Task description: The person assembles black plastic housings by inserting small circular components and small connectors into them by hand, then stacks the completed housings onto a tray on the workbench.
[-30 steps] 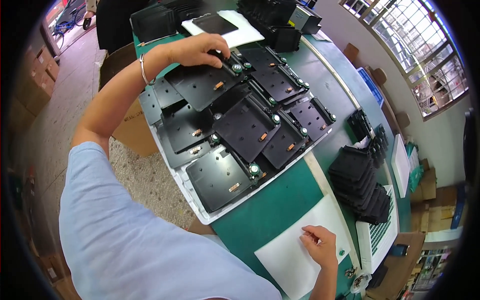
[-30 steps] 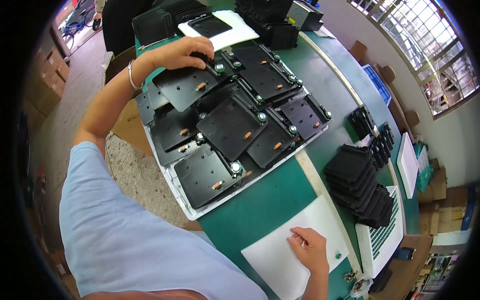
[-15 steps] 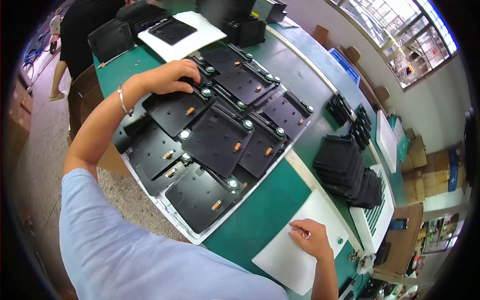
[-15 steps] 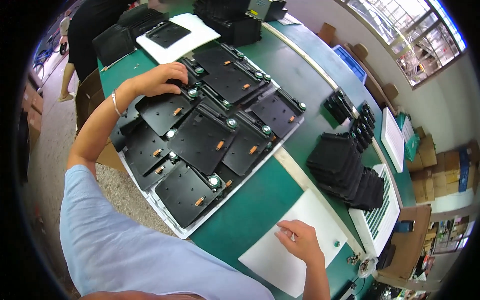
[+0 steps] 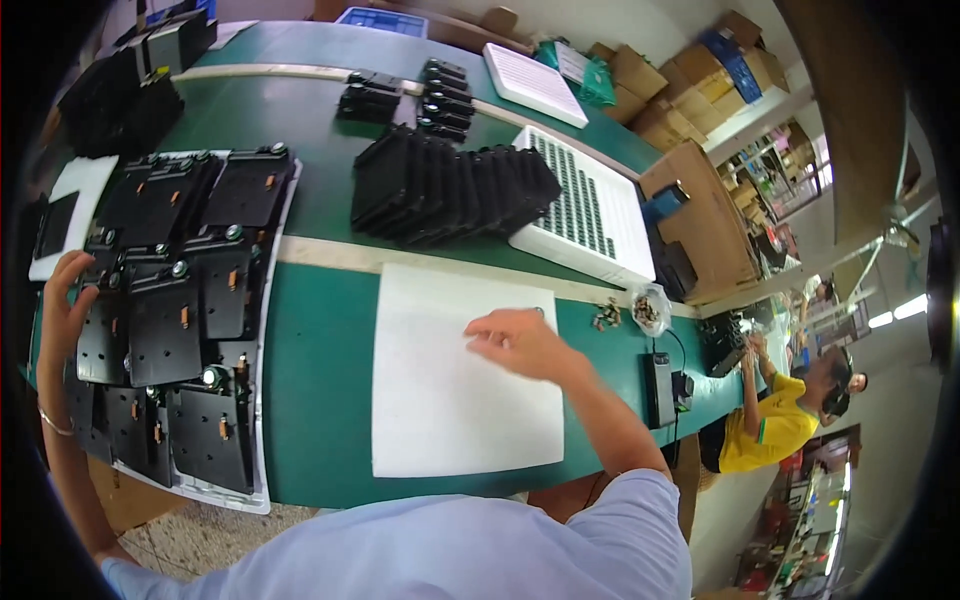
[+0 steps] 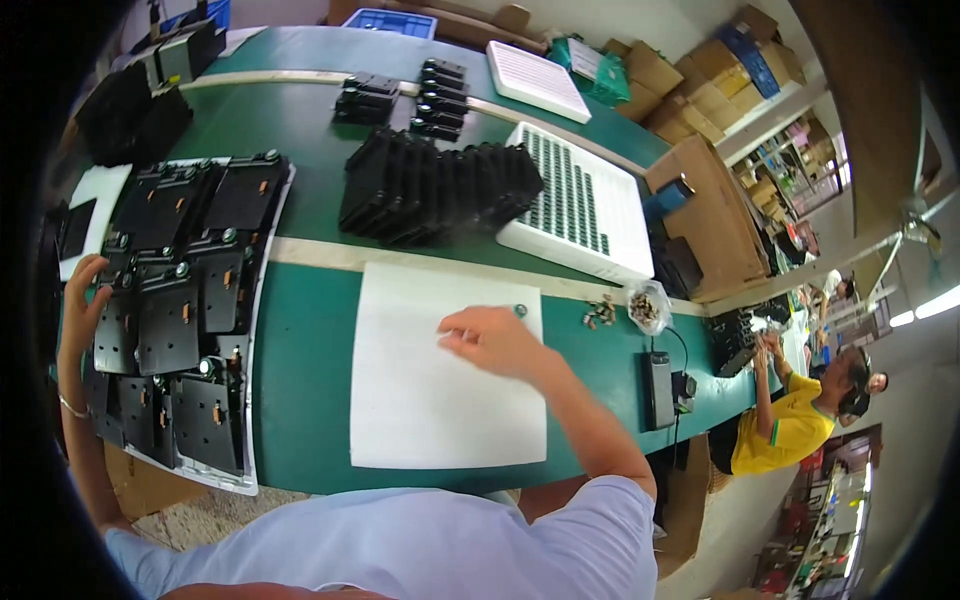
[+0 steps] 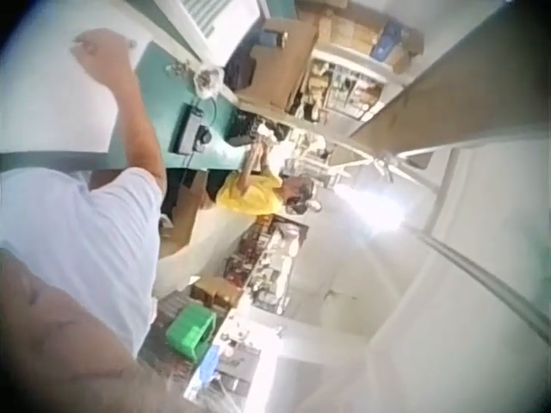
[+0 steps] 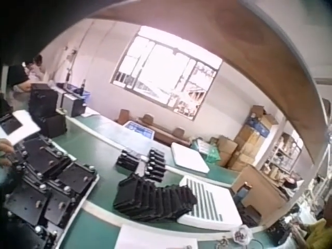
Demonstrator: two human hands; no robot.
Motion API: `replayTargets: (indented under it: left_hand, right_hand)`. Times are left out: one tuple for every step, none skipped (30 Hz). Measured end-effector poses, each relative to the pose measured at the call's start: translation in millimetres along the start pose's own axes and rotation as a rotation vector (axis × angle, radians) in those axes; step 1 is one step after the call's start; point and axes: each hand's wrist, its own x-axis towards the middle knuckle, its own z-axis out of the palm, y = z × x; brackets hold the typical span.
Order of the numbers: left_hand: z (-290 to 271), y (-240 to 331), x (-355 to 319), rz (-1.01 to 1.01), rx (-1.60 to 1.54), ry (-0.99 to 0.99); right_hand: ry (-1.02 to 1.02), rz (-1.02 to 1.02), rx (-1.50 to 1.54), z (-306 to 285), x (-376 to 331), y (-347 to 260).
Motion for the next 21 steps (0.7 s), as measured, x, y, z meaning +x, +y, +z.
replayTargets:
  left_hand:
    - [-2, 13, 1, -0.005, 0.044, 0.000]
    - [2, 34, 2, 0.104, 0.053, 0.041]
    - [6, 61, 9, 0.109, 0.046, 0.010]
    - [12, 89, 17, 0.117, 0.034, -0.020]
    - [14, 111, 21, 0.250, 0.112, 0.003]
    - [18, 136, 24, 0.297, 0.129, -0.012]
    - [22, 160, 22, 0.359, 0.170, 0.013]
    - [29, 182, 20, 0.429, 0.203, 0.040]
    - [35, 198, 20, 0.451, 0.162, 0.005]
    - [42, 215, 20, 0.472, 0.122, -0.032]
    - [48, 240, 22, 0.362, 0.179, -0.123]
    - [53, 260, 25, 0.354, 0.137, -0.168]
    - [59, 275, 29, 0.365, 0.122, -0.201]
    - [64, 289, 32, 0.373, 0.110, -0.232]
    - [59, 304, 26, 0.364, 0.133, -0.230]
    - [63, 313, 25, 0.366, 0.130, -0.213]
    - [66, 323, 26, 0.386, 0.130, -0.204]
    - [69, 332, 26, 0.396, 0.135, -0.198]
    - [72, 339, 26, 0.399, 0.143, -0.204]
    - [76, 345, 27, 0.398, 0.121, -0.237]
    - [78, 352, 28, 0.393, 0.100, -0.270]
  right_hand:
    - [0.071, 0.071, 0.035, -11, -4, 15]
    - [0.118, 0.138, 0.069, -25, -9, 32]
    - [0.167, 0.210, 0.100, -40, -15, 49]
    - [0.238, 0.258, 0.090, -57, -20, 63]
    - [0.306, 0.300, 0.086, -70, -21, 74]
    - [0.320, 0.301, 0.091, -82, -18, 81]
    - [0.359, 0.287, -0.068, -96, -15, 89]
    - [0.404, 0.281, -0.232, -111, -17, 96]
    - [0.425, 0.289, -0.233, -124, -21, 111]
    - [0.493, 0.291, -0.292, -137, -28, 137]
    - [0.560, 0.297, -0.350, -150, -37, 163]
    - [0.626, 0.319, -0.399, -165, -50, 184]
    - [0.685, 0.420, -0.384, -182, -66, 210]
    - [0.748, 0.466, -0.427, -199, -85, 235]
    - [0.829, 0.448, -0.470, -210, -91, 245]
    - [0.900, 0.486, -0.530, -223, -103, 255]
    - [1.010, 0.520, -0.593, -237, -121, 274]
    - [1.078, 0.633, -0.627, -245, -130, 274]
    - [1.058, 0.728, -0.697, -256, -140, 272]
    - [1.062, 0.738, -0.690, -262, -149, 266]
    - [1.115, 0.737, -0.679, -267, -155, 261]
